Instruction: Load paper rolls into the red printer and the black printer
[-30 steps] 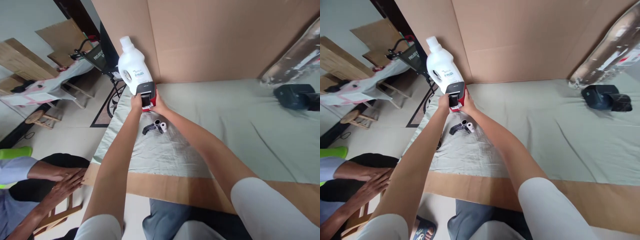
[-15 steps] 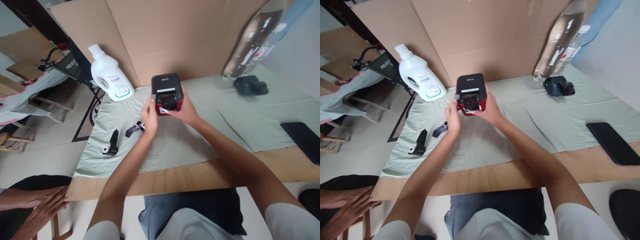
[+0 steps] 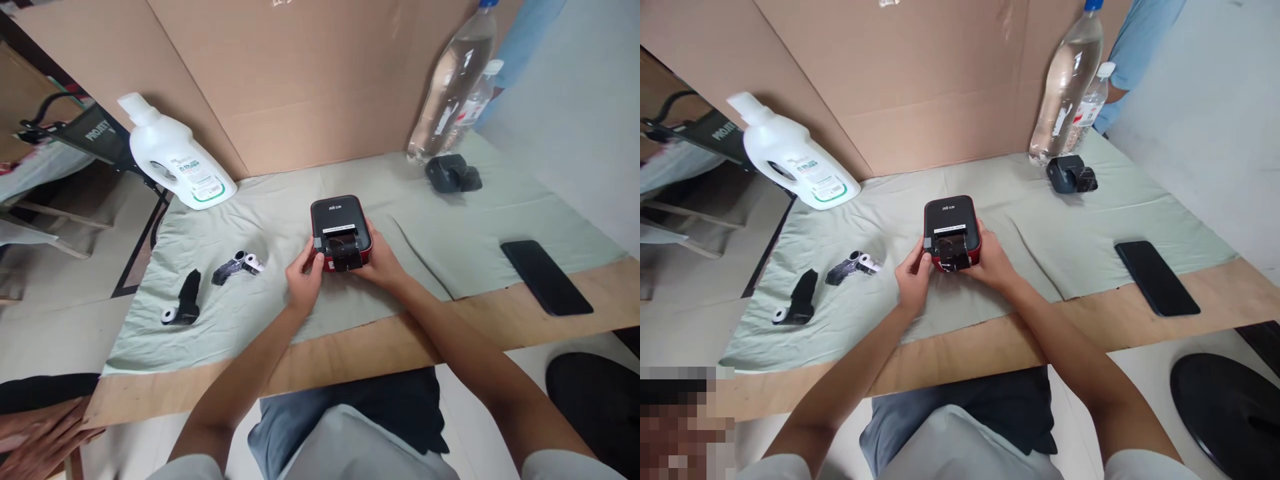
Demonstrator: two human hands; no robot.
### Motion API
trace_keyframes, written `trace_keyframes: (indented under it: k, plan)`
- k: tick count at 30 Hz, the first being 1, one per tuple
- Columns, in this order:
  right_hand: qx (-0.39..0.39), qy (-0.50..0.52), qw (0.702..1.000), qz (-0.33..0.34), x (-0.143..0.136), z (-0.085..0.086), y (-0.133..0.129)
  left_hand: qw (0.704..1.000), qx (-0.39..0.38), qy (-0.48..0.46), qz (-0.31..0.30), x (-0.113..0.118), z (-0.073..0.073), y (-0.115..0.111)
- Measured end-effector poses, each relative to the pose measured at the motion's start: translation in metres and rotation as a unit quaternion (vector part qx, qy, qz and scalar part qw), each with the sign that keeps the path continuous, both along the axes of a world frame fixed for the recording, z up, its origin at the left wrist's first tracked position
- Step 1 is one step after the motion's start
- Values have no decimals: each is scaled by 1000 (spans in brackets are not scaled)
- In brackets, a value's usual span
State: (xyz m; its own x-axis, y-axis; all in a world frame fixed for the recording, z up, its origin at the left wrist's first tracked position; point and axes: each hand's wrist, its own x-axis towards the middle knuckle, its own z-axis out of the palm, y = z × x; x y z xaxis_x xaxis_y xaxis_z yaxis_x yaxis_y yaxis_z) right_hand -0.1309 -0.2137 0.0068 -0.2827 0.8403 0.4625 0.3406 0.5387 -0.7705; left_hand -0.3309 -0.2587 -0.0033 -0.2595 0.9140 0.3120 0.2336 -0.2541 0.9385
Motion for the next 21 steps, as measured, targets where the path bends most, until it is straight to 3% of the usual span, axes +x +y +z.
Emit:
trace_keyframes:
  k: [9,16,21]
  plan:
    - [-1,11,1000,-3,0,-13,5,1000,-18,18,2,-5,2,-1]
    - [-22,-14,999,-35,6,-30,6,992,22,120,-16,-20,3,3]
    - [16,-15,999,-38,7,-30,7,989,-55,121,-66,-31,0,16]
